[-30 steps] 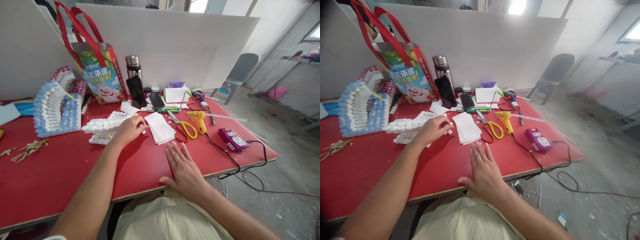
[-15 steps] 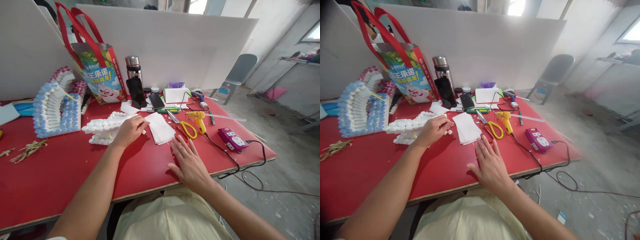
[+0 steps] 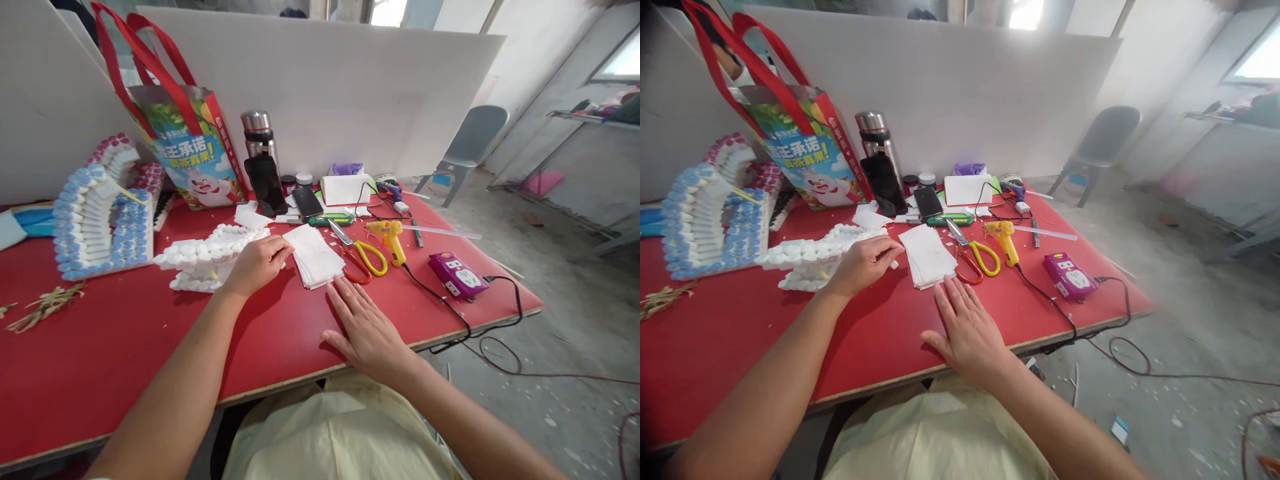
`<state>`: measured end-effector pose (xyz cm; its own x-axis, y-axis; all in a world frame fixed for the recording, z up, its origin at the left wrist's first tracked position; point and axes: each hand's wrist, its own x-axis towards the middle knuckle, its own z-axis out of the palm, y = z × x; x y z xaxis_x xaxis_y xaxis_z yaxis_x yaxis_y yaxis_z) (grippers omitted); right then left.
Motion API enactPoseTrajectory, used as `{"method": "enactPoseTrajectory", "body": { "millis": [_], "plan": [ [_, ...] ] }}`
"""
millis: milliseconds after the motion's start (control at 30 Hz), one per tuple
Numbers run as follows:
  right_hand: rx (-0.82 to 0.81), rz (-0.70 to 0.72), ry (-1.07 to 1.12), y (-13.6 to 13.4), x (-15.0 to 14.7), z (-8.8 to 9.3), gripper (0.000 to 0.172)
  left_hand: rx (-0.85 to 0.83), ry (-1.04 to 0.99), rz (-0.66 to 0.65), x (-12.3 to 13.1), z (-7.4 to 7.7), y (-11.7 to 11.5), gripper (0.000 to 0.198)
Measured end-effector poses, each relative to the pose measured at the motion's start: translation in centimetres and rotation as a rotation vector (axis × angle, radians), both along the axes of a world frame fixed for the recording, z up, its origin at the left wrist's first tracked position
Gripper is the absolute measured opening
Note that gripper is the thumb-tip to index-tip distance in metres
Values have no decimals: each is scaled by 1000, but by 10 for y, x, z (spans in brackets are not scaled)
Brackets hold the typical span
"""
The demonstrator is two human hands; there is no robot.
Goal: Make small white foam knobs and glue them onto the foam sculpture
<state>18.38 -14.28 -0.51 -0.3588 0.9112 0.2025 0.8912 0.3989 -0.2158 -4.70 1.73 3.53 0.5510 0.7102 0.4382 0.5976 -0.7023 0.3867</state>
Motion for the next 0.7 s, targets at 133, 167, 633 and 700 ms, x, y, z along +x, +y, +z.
{"method": "enactPoseTrajectory", "body": {
  "millis": [133,167,633,700],
  "plan": [
    [-13,37,20,6,-6,-1,81,-16,4,-14,1,-1,0,26],
    [-12,37,24,6,-5,-2,82,-18,9,-12,0,-1,0,26],
    [136,-212,-172,-43,70,-21,85,-26,15,-36,1,0,-1,27],
    [188,-333,-212,-67,93,-27,86,-31,15,-35,2,1,-2,27]
  ]
}}
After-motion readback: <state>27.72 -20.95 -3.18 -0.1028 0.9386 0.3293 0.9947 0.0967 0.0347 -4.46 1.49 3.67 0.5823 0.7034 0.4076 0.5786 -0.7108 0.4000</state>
